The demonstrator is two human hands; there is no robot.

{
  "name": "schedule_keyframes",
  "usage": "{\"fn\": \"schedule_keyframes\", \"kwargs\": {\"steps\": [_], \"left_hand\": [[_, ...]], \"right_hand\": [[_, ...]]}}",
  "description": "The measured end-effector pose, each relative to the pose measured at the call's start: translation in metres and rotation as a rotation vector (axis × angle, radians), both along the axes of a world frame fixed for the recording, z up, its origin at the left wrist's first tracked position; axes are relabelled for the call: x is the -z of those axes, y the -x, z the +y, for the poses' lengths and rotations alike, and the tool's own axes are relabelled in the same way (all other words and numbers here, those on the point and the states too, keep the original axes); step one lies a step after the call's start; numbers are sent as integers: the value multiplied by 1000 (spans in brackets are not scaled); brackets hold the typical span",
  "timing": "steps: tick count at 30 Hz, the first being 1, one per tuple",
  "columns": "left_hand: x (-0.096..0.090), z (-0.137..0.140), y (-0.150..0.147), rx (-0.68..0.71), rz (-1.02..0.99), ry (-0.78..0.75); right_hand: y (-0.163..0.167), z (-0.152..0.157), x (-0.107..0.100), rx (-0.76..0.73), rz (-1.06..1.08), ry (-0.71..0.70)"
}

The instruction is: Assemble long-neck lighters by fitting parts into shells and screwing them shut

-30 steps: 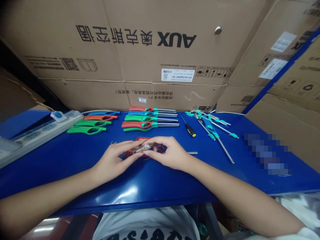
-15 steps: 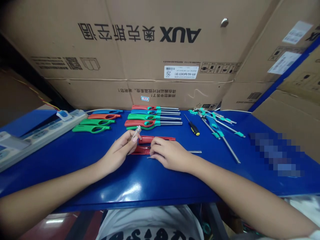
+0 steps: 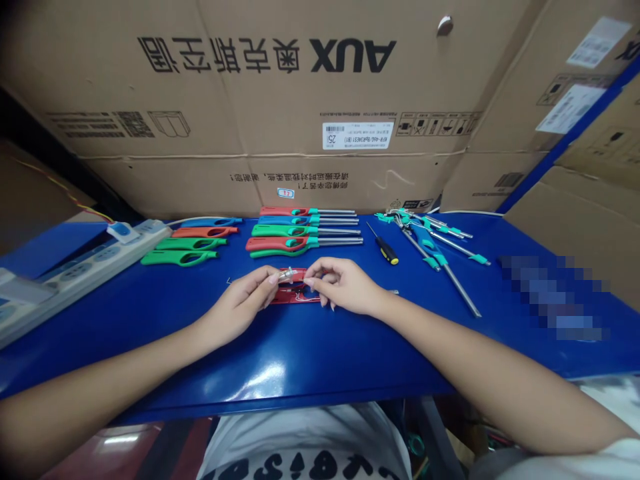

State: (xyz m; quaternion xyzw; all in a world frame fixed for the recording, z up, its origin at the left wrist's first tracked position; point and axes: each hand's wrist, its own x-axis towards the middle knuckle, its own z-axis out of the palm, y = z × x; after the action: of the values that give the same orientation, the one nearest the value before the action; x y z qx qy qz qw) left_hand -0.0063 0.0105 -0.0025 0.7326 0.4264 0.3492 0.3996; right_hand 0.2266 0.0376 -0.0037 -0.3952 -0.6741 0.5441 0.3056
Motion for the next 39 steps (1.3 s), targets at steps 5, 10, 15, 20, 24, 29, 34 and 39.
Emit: {"fn": "schedule_keyframes", "kwargs": {"steps": [5, 10, 15, 20, 24, 29, 34, 39], "left_hand": [[-1, 1, -3, 9, -47, 35], [2, 2, -3, 4, -84, 68], [1, 2, -4, 54, -70, 49], [-2, 1, -4, 59, -64, 45], [-3, 0, -4, 43, -75, 41], [-4, 0, -5, 39, -66, 30], [-5, 0, -5, 45, -56, 23], [-6, -1, -5, 52, -41, 21]], "right_hand": [[-4, 0, -1, -59, -54, -104], [-5, 0, -4, -137, -111, -289], [-5, 2, -2, -141, -113, -326], [-5, 2, -1, -115, -78, -279], [-5, 1, -2, -79, -26, -158], [-4, 1, -6, -56, 6, -98], [-3, 1, -8, -42, 14, -70], [-3, 1, -9, -44, -3, -71]]}}
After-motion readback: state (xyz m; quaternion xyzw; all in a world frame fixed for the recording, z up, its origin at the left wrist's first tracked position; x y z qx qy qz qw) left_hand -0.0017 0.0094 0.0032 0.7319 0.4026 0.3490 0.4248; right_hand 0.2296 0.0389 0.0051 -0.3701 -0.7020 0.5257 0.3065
